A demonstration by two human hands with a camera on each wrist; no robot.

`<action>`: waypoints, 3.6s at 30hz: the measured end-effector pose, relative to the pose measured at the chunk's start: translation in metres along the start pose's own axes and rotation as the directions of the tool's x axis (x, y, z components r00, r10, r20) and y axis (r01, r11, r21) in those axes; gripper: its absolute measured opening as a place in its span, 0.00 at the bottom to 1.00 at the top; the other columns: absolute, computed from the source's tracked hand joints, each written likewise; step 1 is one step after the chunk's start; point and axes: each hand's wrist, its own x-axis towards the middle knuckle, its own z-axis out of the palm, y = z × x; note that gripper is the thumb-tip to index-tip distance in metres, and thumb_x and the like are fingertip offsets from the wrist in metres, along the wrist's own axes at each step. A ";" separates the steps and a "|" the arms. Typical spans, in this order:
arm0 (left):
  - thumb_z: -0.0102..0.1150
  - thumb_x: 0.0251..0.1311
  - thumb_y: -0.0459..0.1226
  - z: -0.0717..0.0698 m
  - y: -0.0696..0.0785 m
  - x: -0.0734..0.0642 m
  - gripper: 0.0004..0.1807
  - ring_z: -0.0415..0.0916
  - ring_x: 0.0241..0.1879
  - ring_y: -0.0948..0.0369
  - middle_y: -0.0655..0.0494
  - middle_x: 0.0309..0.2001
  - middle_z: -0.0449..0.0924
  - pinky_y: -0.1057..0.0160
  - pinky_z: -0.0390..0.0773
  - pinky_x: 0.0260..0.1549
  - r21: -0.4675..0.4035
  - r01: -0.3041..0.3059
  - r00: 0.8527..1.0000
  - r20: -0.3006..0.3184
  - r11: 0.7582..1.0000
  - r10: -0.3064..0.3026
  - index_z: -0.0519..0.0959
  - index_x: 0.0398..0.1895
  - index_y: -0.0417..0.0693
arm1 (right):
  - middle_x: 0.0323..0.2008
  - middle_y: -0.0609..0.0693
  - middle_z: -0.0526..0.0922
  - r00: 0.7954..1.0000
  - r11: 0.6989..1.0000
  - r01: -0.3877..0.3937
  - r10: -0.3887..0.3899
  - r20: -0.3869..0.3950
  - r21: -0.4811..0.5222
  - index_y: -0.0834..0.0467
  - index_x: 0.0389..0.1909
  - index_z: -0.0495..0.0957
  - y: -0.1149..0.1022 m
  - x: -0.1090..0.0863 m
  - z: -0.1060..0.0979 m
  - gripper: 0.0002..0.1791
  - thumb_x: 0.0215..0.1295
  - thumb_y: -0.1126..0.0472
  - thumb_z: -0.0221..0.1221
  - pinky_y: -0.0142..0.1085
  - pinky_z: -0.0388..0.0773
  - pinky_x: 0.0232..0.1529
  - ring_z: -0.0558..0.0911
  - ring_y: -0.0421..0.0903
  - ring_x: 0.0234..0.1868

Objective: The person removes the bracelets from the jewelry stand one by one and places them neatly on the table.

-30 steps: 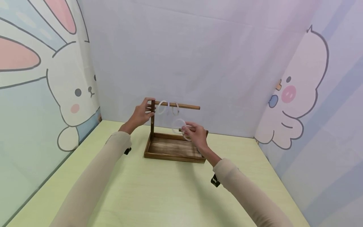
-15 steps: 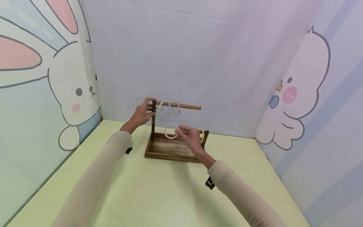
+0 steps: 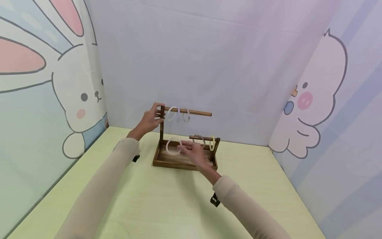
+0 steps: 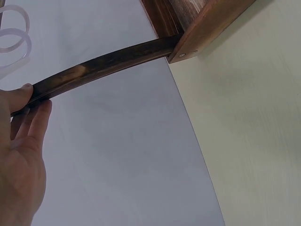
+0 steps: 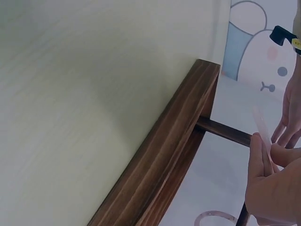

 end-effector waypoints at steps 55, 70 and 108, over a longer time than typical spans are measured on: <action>0.59 0.69 0.21 0.002 -0.004 0.004 0.36 0.77 0.63 0.41 0.35 0.59 0.79 0.45 0.83 0.58 0.008 0.000 1.000 -0.006 1.000 0.000 0.59 0.75 0.51 | 0.31 0.63 0.89 0.999 0.997 -0.011 0.014 0.034 -0.081 0.73 0.38 0.88 0.061 -0.031 0.075 0.05 0.65 0.73 0.68 0.39 0.90 0.31 0.90 0.60 0.30; 0.59 0.69 0.21 -0.001 -0.002 0.001 0.36 0.77 0.63 0.41 0.34 0.59 0.79 0.44 0.82 0.58 0.002 0.014 1.000 -0.002 1.000 -0.014 0.59 0.75 0.50 | 0.25 0.62 0.88 0.999 0.994 -0.028 0.025 -0.031 -0.104 0.72 0.34 0.89 0.062 -0.033 0.076 0.05 0.61 0.71 0.72 0.42 0.89 0.28 0.89 0.62 0.28; 0.59 0.70 0.22 0.000 -0.006 0.002 0.36 0.77 0.63 0.40 0.34 0.59 0.79 0.43 0.82 0.57 0.035 0.000 1.000 -0.010 0.999 0.000 0.58 0.76 0.47 | 0.32 0.59 0.91 0.954 0.955 -0.290 0.294 -0.054 0.067 0.69 0.40 0.90 0.062 -0.037 0.069 0.10 0.58 0.70 0.74 0.37 0.90 0.36 0.92 0.52 0.34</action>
